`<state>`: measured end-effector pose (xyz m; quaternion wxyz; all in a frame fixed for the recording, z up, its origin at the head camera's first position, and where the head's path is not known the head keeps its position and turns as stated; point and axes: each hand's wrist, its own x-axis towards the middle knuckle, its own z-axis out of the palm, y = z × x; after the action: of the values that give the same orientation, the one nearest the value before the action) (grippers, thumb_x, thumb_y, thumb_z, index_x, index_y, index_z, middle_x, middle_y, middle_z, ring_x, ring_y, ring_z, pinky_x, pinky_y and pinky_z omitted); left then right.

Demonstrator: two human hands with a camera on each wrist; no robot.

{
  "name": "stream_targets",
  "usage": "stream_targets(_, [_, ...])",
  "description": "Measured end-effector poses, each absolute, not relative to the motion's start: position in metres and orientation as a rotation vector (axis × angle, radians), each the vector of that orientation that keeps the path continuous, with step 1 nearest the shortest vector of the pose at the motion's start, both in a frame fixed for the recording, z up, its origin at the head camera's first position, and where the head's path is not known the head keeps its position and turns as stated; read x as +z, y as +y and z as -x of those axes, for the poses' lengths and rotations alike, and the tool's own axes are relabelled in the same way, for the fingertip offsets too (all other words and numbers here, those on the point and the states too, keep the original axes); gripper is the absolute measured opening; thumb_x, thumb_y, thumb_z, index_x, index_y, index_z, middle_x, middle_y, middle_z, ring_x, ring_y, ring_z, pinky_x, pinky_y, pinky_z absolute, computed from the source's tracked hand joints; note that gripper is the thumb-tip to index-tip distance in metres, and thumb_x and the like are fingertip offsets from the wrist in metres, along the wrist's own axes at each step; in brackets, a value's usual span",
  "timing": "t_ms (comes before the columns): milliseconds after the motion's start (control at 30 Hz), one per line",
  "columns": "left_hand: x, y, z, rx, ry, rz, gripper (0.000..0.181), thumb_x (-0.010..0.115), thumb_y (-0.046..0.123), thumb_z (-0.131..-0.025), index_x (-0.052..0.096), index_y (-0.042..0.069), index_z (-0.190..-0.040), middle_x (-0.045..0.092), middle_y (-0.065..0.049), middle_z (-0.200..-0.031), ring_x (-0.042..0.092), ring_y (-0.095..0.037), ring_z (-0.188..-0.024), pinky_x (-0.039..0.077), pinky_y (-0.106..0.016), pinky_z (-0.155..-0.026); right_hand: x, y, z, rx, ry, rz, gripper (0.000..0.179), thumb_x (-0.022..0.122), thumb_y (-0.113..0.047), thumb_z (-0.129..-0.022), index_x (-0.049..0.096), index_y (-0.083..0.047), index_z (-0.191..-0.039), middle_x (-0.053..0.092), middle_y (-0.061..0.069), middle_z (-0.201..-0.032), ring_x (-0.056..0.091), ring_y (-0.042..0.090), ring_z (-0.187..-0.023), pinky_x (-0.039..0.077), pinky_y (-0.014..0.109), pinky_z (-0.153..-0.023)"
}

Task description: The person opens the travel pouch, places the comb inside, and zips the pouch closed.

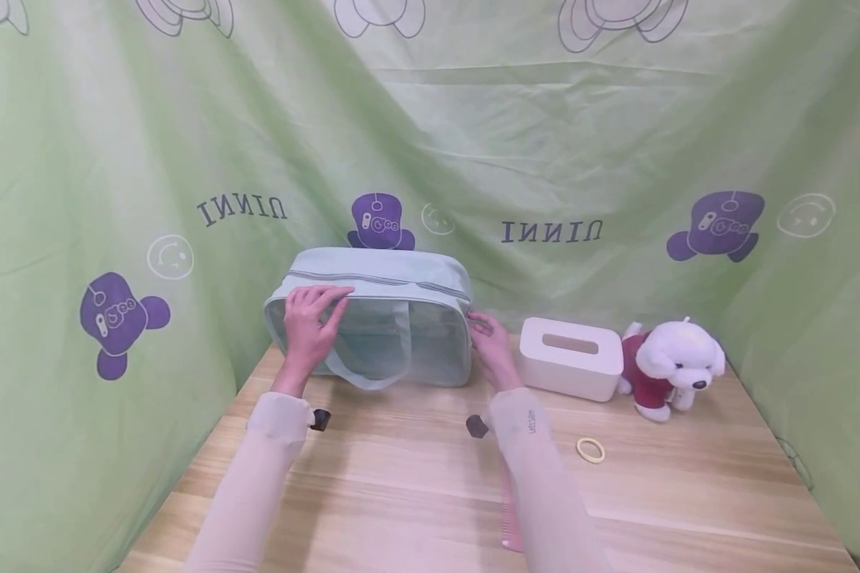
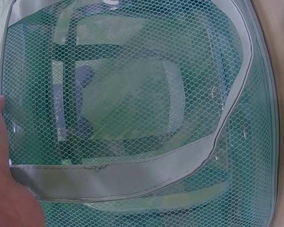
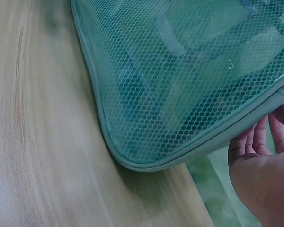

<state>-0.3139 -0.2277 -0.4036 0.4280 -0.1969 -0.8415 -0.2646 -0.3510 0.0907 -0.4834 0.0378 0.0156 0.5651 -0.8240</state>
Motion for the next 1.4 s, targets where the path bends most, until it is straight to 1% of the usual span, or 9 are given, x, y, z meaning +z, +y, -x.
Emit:
stream_targets(133, [-0.404,-0.227,0.314,-0.665,-2.094,0.489,0.02,0.067,0.026,-0.1,0.077,0.02,-0.116,0.074,-0.009,-0.108,0.06,-0.032,-0.105,0.032,-0.057,-0.112,-0.477,0.091,0.349,-2.504,1.765,-0.06,0.03,0.053,0.004,-0.103,0.051,0.003,-0.132,0.069,-0.01,-0.086,0.064,0.001,-0.076,0.052,0.015,-0.071])
stream_targets(233, [-0.404,-0.227,0.314,-0.667,-2.095,0.486,0.02,0.067,0.026,-0.1,0.077,0.02,-0.117,0.074,-0.009,-0.108,0.06,-0.032,-0.105,0.032,-0.057,-0.112,-0.473,0.091,0.348,-2.464,1.802,-0.064,0.033,0.054,0.003,-0.102,0.049,0.006,-0.135,0.066,-0.01,-0.087,0.062,0.001,-0.073,0.051,0.015,-0.071])
stream_targets(400, [-0.404,-0.228,0.315,-0.665,-2.098,0.489,0.02,0.067,0.026,-0.101,0.078,0.021,-0.116,0.074,-0.008,-0.107,0.06,-0.032,-0.105,0.032,-0.056,-0.112,-0.47,0.093,0.348,-2.419,1.822,-0.082,0.034,0.053,0.003,-0.103,0.047,0.011,-0.136,0.062,-0.008,-0.092,0.061,0.001,-0.074,0.051,0.014,-0.072])
stream_targets(633, [-0.405,-0.229,0.315,-0.676,-2.082,0.488,0.019,0.069,0.024,-0.099,0.078,0.021,-0.115,0.074,-0.009,-0.107,0.06,-0.033,-0.105,0.032,-0.057,-0.111,-0.47,0.096,0.35,-2.417,1.827,-0.094,0.03,0.052,0.0,-0.105,0.051,0.014,-0.132,0.063,-0.007,-0.088,0.061,0.001,-0.074,0.051,0.013,-0.072])
stream_targets(700, [-0.405,-0.228,0.316,-0.678,-2.085,0.486,0.019,0.07,0.024,-0.099,0.078,0.022,-0.115,0.074,-0.009,-0.107,0.06,-0.033,-0.105,0.032,-0.057,-0.112,-0.47,0.096,0.35,-2.429,1.816,-0.091,0.025,0.052,-0.001,-0.105,0.054,0.012,-0.126,0.064,-0.008,-0.087,0.061,0.001,-0.074,0.051,0.013,-0.072])
stream_targets(833, [-0.404,-0.228,0.316,-0.67,-2.093,0.487,0.019,0.069,0.024,-0.099,0.078,0.022,-0.116,0.074,-0.009,-0.108,0.06,-0.033,-0.106,0.032,-0.057,-0.112,-0.465,0.099,0.348,-2.459,1.767,-0.096,0.009,0.053,-0.001,-0.105,0.061,0.002,-0.109,0.066,-0.007,-0.083,0.062,0.002,-0.073,0.052,0.014,-0.072])
stream_targets(933, [-0.403,-0.228,0.315,-0.66,-2.1,0.491,0.019,0.068,0.024,-0.1,0.078,0.022,-0.116,0.074,-0.009,-0.108,0.06,-0.032,-0.106,0.032,-0.057,-0.111,-0.458,0.102,0.345,-2.474,1.746,-0.084,0.011,0.054,-0.001,-0.104,0.064,-0.005,-0.1,0.066,-0.006,-0.082,0.062,0.003,-0.075,0.053,0.014,-0.072])
stream_targets(1267, [-0.402,-0.228,0.314,-0.675,-2.071,0.505,0.018,0.07,0.022,-0.099,0.079,0.02,-0.114,0.075,-0.009,-0.108,0.061,-0.033,-0.106,0.033,-0.058,-0.109,-0.427,0.112,0.342,-2.523,1.673,-0.038,0.01,0.059,-0.001,-0.103,0.066,-0.006,-0.099,0.069,-0.003,-0.083,0.065,0.007,-0.081,0.055,0.017,-0.076])
stream_targets(1400, [-0.401,-0.228,0.314,-0.692,-2.066,0.508,0.017,0.071,0.02,-0.098,0.079,0.019,-0.113,0.075,-0.009,-0.107,0.061,-0.033,-0.106,0.032,-0.057,-0.109,-0.415,0.115,0.341,-2.528,1.675,-0.018,0.011,0.059,0.0,-0.102,0.068,-0.006,-0.098,0.07,-0.003,-0.08,0.066,0.006,-0.078,0.055,0.016,-0.074])
